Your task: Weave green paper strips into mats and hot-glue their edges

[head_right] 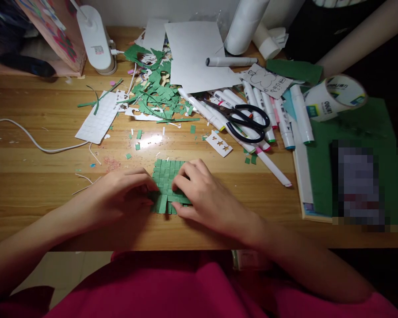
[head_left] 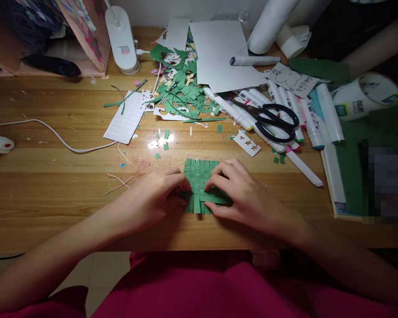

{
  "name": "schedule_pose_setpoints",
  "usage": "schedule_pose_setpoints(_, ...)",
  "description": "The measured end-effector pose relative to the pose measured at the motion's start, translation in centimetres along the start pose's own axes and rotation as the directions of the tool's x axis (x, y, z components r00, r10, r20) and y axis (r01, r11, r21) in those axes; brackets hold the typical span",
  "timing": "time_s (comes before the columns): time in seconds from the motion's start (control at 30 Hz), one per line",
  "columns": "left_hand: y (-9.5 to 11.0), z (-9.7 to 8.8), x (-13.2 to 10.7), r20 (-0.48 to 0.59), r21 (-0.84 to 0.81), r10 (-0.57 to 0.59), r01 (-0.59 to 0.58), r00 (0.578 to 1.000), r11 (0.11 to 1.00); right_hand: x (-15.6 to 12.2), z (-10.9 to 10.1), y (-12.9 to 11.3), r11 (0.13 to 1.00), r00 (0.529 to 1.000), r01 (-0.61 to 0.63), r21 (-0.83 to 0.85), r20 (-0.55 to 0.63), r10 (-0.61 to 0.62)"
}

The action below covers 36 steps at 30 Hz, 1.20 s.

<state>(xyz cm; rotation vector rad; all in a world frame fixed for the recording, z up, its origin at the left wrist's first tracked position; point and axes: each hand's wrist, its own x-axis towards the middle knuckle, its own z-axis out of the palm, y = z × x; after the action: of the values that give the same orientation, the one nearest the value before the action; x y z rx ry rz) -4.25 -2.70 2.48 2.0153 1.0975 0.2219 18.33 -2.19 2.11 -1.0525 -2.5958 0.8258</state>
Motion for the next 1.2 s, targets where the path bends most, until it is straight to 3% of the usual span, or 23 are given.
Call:
schedule_pose_setpoints(0.17,0.0,-0.1,-0.1,0.003,-0.019,-0.023,0.023,1.0,1.0,-0.2,0.0,-0.2,0.995,0.999,-0.024,-0.101,0.022,0.026)
schedule_pose_setpoints(0.9,-0.5,0.1,0.0,-0.026,0.002,-0.008,0.008,1.0,1.0,0.0,-0.1,0.1,0.996,0.998,0.061,-0.068,0.024,-0.06)
schedule_pose_setpoints(1.03,0.1,-0.5,-0.2,-0.005,0.018,0.023,-0.023,1.0,1.0,0.1,0.0,0.1,0.998,0.998,0.048,-0.047,0.032,-0.047)
schedule_pose_setpoints(1.2,1.6,-0.6,-0.4,0.058,-0.074,0.108,-0.104,0.992,0.992,0.2,0.0,0.1,0.998,0.999,0.041,-0.047,0.031,-0.04)
